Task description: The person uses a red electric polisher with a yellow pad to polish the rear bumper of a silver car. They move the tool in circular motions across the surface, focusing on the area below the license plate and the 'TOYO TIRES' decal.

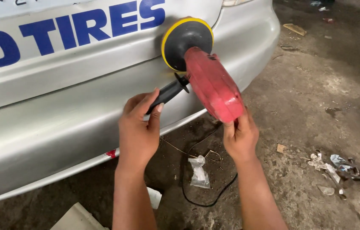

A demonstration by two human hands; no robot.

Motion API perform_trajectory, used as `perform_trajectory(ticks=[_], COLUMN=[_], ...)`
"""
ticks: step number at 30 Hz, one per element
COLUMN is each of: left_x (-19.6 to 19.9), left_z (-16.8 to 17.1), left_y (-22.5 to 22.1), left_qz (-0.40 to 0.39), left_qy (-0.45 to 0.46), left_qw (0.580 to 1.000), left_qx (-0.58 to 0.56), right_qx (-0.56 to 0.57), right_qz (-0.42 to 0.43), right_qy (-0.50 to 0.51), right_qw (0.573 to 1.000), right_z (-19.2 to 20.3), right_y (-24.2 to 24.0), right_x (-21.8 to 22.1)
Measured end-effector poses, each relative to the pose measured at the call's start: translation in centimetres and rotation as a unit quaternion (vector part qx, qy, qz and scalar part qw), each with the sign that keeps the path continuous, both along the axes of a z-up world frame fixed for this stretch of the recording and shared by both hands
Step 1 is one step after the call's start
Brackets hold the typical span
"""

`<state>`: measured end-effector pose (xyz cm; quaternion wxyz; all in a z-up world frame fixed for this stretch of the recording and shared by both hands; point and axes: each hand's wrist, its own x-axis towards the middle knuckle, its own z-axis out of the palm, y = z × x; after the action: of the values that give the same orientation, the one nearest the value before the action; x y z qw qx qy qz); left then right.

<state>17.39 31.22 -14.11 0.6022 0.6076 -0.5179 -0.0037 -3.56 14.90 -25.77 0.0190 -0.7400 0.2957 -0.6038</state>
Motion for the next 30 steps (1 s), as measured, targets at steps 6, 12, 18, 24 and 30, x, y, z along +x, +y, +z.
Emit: perform_trajectory(ticks=[6, 12, 18, 24, 30], left_x=[2.3, 6.1, 5.5, 6.7, 6.4], left_z=[3.4, 3.5, 6.9, 4.6, 0.9], left_y=[5.5, 9.8, 13.1, 11.8, 6.4], left_qz=[0.054, 0.160, 0.224, 0.131, -0.009], left_qy=[-0.032, -0.067, 0.013, -0.025, -0.055], left_qw=[0.994, 0.949, 0.873, 0.935, 0.987], left_qx=[0.088, 0.265, 0.433, 0.330, 0.153], right_qx=[0.017, 0.053, 0.074, -0.024, -0.019], right_qz=[0.062, 0.132, 0.188, 0.164, 0.128], right_qy=[0.055, 0.164, 0.187, 0.146, 0.115], right_qw=[0.996, 0.976, 0.961, 0.975, 0.985], right_z=[1.3, 4.7, 4.8, 5.1, 6.0], right_y=[3.9, 10.2, 12.5, 10.0, 6.7], right_x=[3.4, 7.0, 8.4, 7.6, 3.3])
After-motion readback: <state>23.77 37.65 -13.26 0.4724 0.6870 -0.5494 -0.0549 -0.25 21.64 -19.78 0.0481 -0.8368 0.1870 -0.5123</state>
